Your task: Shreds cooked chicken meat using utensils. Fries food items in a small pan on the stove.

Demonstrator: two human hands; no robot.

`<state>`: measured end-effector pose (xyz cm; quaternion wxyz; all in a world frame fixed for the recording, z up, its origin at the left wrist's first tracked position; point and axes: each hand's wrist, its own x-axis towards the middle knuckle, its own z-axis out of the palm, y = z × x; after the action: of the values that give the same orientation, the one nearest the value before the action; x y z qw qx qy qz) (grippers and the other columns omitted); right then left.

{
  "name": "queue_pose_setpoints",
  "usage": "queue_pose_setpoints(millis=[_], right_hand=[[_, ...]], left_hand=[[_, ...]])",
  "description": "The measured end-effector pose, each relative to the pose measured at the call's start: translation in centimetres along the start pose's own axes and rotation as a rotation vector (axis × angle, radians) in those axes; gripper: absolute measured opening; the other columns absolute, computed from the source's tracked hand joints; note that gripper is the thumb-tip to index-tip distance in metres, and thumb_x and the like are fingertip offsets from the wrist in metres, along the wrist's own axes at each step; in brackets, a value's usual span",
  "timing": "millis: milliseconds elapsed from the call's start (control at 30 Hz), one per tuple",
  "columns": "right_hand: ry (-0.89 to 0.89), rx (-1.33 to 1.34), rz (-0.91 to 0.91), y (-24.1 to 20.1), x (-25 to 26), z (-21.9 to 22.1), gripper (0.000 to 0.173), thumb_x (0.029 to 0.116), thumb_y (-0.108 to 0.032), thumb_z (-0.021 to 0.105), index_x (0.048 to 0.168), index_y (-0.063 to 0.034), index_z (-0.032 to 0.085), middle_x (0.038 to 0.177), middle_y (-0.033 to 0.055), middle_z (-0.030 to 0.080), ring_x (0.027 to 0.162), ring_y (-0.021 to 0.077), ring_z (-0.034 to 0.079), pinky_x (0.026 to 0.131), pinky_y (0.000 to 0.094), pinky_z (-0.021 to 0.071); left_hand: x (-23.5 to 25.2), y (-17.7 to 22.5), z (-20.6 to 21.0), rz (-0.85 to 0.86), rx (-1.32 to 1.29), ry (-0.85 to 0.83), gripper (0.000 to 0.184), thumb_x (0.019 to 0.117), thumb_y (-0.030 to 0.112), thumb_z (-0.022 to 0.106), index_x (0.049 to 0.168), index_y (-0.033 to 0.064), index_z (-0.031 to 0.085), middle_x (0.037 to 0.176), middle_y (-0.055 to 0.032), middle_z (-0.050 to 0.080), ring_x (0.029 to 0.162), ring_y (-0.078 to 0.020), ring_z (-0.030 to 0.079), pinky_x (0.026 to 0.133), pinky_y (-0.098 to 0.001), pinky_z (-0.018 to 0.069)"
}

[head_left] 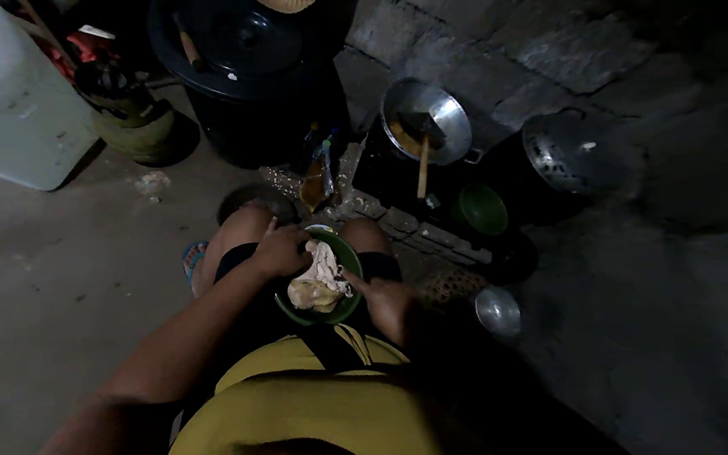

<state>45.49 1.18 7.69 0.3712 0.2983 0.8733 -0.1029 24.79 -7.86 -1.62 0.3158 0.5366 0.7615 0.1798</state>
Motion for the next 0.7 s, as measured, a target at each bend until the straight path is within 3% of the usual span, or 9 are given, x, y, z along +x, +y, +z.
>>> queue_pose_setpoints(millis=[167,267,333,433,533,600,667,700], right_hand=[[0.061,-0.009,0.000,1.2,-0.5,-3.2,0.061,0.1079,-0.009,0.039,0.159,-0.0423,0.036,0.136,0.0214,0.063,0.120,0.0440,0.063,0.095,0.0628,0.0516],[0.197,0.027,-0.019,0.5,1.4,-3.4,0.056,0.1087,-0.012,0.042,0.159,-0.0371,0.039,0.130,0.0205,0.066,0.115,0.0435,0.066,0.092,0.0624,0.0536],[0.158,0.012,-0.020,-0.7,1.6,-2.4,0.062,0.1065,-0.008,0.043,0.161,-0.0359,0.033,0.128,0.0238,0.065,0.114,0.0446,0.065,0.092,0.0613,0.0533],[-0.013,-0.016,0.018,-1.6,0.4,-1.8,0.073,0.1047,-0.002,0.042,0.164,-0.0406,0.022,0.136,0.0247,0.060,0.119,0.0453,0.063,0.095,0.0605,0.0523],[-0.039,-0.009,-0.013,-0.6,-0.9,-0.7,0.071,0.1055,-0.003,0.040,0.164,-0.0400,0.023,0.135,0.0255,0.061,0.119,0.0459,0.063,0.096,0.0607,0.0511],[0.186,0.001,-0.139,1.4,-1.7,1.3,0.062,0.1042,-0.004,0.043,0.159,-0.0336,0.041,0.116,0.0258,0.069,0.103,0.0456,0.069,0.086,0.0603,0.0554],[0.510,0.019,-0.279,3.4,-1.7,2.8,0.054,0.0984,-0.003,0.052,0.144,-0.0290,0.063,0.095,0.0221,0.073,0.081,0.0421,0.073,0.070,0.0583,0.0589],[0.506,0.001,-0.282,3.6,-2.0,1.9,0.054,0.0990,-0.003,0.051,0.144,-0.0303,0.063,0.096,0.0215,0.073,0.083,0.0419,0.073,0.070,0.0585,0.0587]], left_hand=[[0.4,0.0,-0.3,0.023,-0.026,0.000,0.034,0.0998,0.031,0.062,0.125,0.0101,0.069,0.133,-0.0118,0.064,0.135,-0.0287,0.052,0.124,-0.0622,0.0125],[0.4,0.0,0.2,0.036,-0.018,0.003,0.036,0.1008,0.033,0.060,0.125,0.0080,0.068,0.135,-0.0133,0.063,0.138,-0.0294,0.049,0.125,-0.0612,0.0114],[0.3,0.0,0.4,0.021,-0.011,0.008,0.038,0.1008,0.033,0.060,0.127,0.0061,0.068,0.139,-0.0139,0.061,0.141,-0.0293,0.047,0.126,-0.0601,0.0104],[0.0,0.2,0.2,0.006,0.006,0.001,0.039,0.0999,0.030,0.061,0.131,0.0081,0.066,0.138,-0.0136,0.062,0.139,-0.0297,0.049,0.125,-0.0622,0.0098],[0.0,0.4,-0.1,0.016,-0.001,-0.002,0.034,0.0980,0.030,0.063,0.126,0.0104,0.069,0.131,-0.0119,0.065,0.134,-0.0295,0.053,0.124,-0.0638,0.0112],[-0.2,0.3,-0.1,0.027,-0.011,0.005,0.034,0.0981,0.031,0.064,0.124,0.0103,0.069,0.131,-0.0116,0.065,0.133,-0.0291,0.053,0.124,-0.0637,0.0116],[-0.2,0.3,-0.2,0.027,-0.022,0.005,0.034,0.0994,0.031,0.063,0.126,0.0100,0.069,0.134,-0.0117,0.064,0.135,-0.0286,0.052,0.124,-0.0629,0.0111],[-0.2,0.2,-0.2,0.026,-0.030,-0.004,0.036,0.1003,0.031,0.062,0.128,0.0095,0.068,0.135,-0.0124,0.063,0.137,-0.0290,0.051,0.125,-0.0623,0.0103]])
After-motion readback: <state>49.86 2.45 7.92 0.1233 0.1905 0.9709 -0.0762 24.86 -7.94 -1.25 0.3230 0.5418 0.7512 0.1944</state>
